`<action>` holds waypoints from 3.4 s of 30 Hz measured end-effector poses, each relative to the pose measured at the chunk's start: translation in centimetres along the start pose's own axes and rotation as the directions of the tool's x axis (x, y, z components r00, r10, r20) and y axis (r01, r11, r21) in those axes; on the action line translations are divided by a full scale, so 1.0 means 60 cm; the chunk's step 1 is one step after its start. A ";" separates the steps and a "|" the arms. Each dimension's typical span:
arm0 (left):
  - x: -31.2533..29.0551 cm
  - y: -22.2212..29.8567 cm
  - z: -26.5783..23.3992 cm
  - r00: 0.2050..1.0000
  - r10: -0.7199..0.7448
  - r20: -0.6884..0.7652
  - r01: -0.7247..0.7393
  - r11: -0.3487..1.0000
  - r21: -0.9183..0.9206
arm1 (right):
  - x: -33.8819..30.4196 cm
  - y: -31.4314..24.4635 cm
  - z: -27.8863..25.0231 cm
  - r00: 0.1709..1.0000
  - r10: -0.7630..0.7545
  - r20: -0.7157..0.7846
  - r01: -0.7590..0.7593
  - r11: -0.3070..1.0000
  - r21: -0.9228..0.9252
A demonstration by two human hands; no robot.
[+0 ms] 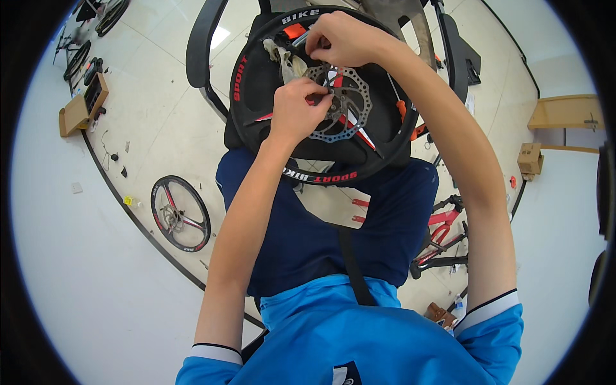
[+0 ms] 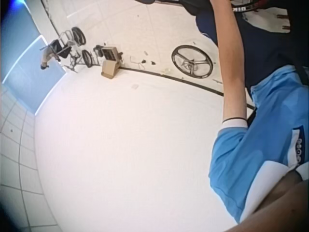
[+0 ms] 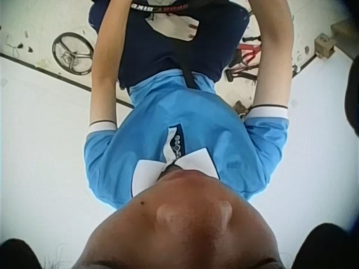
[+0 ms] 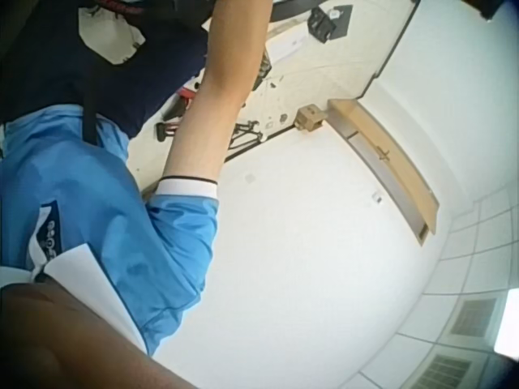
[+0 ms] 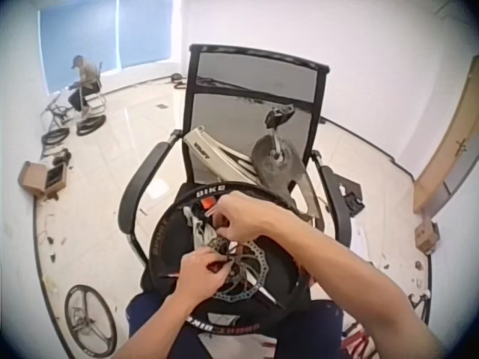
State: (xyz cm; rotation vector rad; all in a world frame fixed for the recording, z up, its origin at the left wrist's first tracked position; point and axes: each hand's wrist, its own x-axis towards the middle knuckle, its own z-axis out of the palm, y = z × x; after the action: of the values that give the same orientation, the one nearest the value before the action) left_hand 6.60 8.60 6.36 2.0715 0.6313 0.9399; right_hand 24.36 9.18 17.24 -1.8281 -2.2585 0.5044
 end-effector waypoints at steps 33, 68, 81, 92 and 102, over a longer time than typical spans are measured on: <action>0.028 0.029 -0.013 0.933 -0.305 0.192 0.303 0.952 0.042 | -0.197 0.082 0.061 0.870 0.263 -0.416 -0.173 0.955 0.243; 0.032 0.028 -0.016 0.907 -0.326 0.268 0.322 0.945 0.059 | -0.255 -0.055 0.262 0.391 0.718 -0.576 -0.271 0.688 0.673; 0.037 0.029 -0.020 0.952 0.041 0.302 -0.113 0.968 0.224 | -0.273 0.010 0.168 0.706 0.660 -0.257 -0.332 0.630 0.702; -0.024 0.028 -0.019 0.998 -0.060 0.005 0.059 0.998 0.033 | -0.282 0.008 0.234 0.689 0.725 -0.025 0.066 -0.028 0.997; -0.091 0.003 -0.003 0.983 -0.141 -0.117 0.139 0.990 -0.031 | -0.338 0.020 0.247 0.680 0.733 0.012 0.283 -0.278 0.918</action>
State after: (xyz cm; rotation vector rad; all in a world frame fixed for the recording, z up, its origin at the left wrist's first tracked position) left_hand 3.16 4.81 4.36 1.9343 0.8144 0.9895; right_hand 24.63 -12.44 4.37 -1.0171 -0.1783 1.0711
